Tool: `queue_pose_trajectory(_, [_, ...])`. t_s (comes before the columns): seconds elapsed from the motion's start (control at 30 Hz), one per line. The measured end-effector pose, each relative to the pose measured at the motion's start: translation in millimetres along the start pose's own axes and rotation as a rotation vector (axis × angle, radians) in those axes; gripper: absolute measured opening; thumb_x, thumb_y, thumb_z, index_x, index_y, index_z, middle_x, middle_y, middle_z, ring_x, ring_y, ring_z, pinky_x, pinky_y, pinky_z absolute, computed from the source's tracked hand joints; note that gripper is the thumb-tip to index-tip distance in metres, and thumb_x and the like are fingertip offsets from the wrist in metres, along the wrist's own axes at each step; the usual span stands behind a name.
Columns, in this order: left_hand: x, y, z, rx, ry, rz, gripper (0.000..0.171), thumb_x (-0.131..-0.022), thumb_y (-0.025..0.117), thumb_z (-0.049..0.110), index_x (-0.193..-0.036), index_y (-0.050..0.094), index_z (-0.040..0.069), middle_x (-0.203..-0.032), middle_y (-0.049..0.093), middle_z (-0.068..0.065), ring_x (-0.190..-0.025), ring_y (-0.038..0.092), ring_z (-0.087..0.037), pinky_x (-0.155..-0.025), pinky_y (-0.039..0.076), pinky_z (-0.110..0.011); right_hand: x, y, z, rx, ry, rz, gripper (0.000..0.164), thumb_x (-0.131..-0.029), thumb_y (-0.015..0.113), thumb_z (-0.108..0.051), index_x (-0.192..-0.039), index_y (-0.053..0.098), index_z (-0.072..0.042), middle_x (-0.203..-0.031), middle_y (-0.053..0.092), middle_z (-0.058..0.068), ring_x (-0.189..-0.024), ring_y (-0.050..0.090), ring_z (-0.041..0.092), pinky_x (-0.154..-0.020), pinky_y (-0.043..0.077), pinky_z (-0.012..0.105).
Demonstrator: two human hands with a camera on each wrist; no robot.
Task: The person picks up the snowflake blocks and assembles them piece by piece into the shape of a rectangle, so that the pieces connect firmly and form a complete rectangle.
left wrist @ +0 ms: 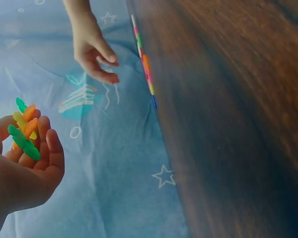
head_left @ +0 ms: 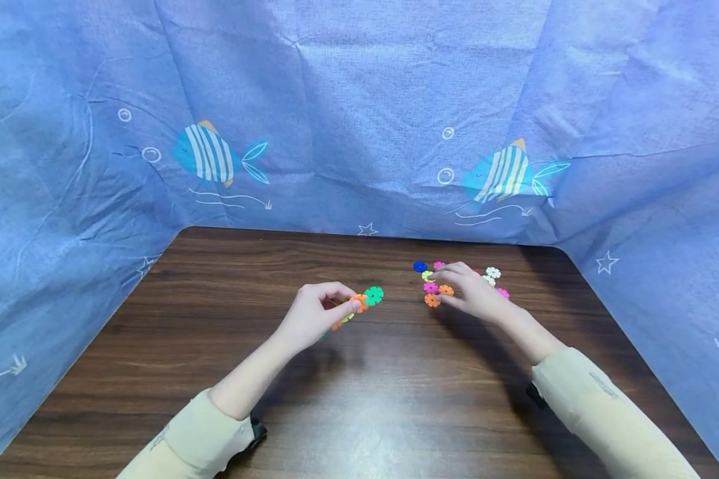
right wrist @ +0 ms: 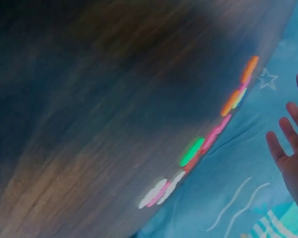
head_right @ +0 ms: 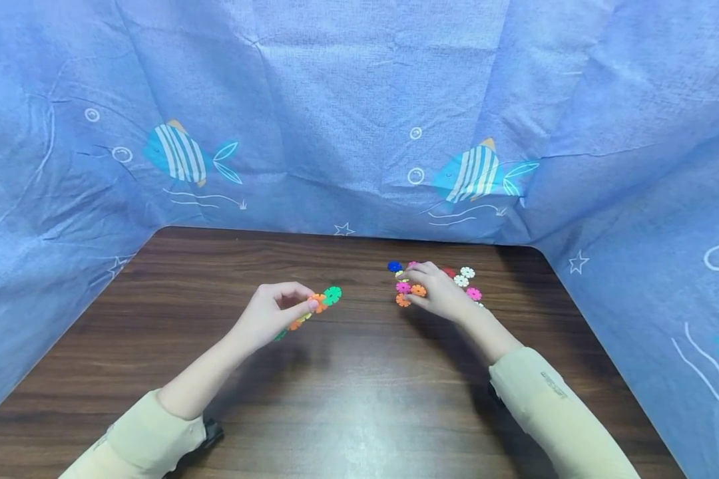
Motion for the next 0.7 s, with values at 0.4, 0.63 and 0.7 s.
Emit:
queue_pose_trajectory(0.4, [-2.1, 3.3, -2.5, 0.018, -0.003, -0.051, 0.01, -0.085, 0.071, 0.02, -0.091, 0.072, 0.013, -0.074, 0.067, -0.009, -0.053, 0.053, -0.014, -0.047, 0.043, -0.023, -1, 24, 21, -0.023, 0.009, -0.233, 0.035, -0.08, 0.075, -0.012, -0.113, 0.068, -0.006, -0.115, 0.06, 0.015, -0.111, 0.052, 0.031, -0.092, 0.044, 0.048])
queue_pose_trajectory(0.63, [-0.8, 3.6, -3.8, -0.015, -0.001, -0.051, 0.007, -0.085, 0.07, 0.018, -0.09, 0.072, 0.015, -0.078, 0.068, 0.0, -0.057, 0.055, -0.015, -0.05, 0.045, -0.025, 1, 29, 25, -0.023, -0.016, -0.242, 0.03, -0.078, 0.077, -0.011, -0.107, 0.071, -0.006, -0.11, 0.061, 0.015, -0.106, 0.054, 0.031, -0.09, 0.045, 0.046])
queue_pose_trajectory(0.7, [-1.0, 3.7, -3.9, -0.014, 0.003, -0.051, 0.007, -0.085, 0.07, 0.018, -0.091, 0.072, 0.014, -0.078, 0.068, 0.0, -0.057, 0.055, -0.015, -0.05, 0.045, -0.026, 0, 30, 26, -0.018, -0.018, -0.242, 0.029, -0.078, 0.077, -0.011, -0.106, 0.071, -0.007, -0.109, 0.061, 0.013, -0.106, 0.054, 0.03, -0.091, 0.044, 0.045])
Point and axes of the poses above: each hand's wrist, its own x-axis away from the middle knuckle, its own y-axis out of the palm, z = x × y, the point moved 3 cm from there along -x, towards the middle knuckle
